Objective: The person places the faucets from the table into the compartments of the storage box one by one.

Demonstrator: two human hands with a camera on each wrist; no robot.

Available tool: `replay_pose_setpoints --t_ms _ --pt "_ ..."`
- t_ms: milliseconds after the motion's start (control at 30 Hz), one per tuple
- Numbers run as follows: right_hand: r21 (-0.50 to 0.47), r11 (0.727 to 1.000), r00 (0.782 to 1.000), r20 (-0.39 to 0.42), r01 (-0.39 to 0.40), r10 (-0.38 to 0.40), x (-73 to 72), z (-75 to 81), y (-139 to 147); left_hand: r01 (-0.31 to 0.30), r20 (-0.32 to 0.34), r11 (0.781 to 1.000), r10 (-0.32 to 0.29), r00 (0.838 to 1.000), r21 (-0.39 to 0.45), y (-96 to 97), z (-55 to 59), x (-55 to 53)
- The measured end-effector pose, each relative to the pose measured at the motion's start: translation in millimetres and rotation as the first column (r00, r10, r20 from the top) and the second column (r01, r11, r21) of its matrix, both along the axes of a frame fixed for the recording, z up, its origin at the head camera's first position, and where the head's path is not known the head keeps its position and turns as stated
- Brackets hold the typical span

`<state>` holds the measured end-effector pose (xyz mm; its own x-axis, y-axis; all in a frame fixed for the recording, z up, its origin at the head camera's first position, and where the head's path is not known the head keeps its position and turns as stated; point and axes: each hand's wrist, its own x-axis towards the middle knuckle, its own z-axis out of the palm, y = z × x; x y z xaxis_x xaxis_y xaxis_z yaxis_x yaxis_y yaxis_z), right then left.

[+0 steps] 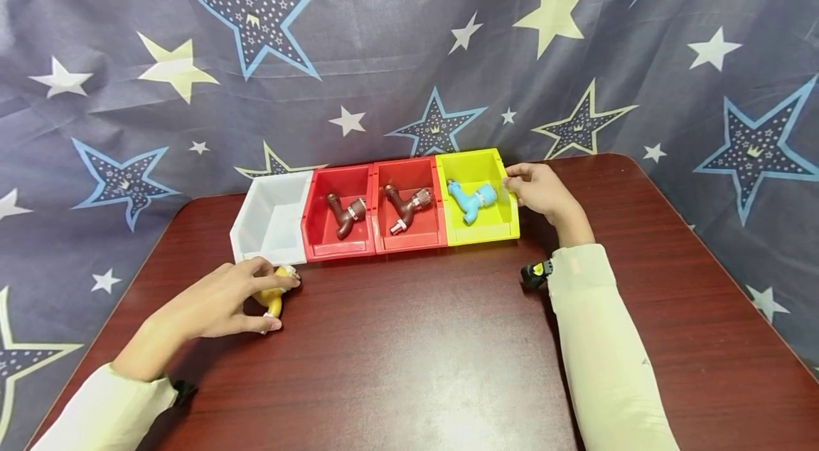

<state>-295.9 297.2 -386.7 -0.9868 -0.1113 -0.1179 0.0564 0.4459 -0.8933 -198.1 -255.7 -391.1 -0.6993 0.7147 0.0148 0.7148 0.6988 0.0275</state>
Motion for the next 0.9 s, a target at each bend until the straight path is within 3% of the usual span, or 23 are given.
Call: replay_pose_setpoints --t_ms 600,900 --pt "0.008 1.000 1.000 0.003 -0.001 0.001 -1.7 -1.3 -1.4 -0.012 0.037 0.999 0.014 0.999 -0.045 0.1 -0.4 3.4" --pt "-0.001 1.000 1.000 -0.005 0.001 -0.001 -1.1 -2.2 -0.4 -0.004 0.012 1.000 0.004 1.000 -0.022 1.6 -1.7 1.6"
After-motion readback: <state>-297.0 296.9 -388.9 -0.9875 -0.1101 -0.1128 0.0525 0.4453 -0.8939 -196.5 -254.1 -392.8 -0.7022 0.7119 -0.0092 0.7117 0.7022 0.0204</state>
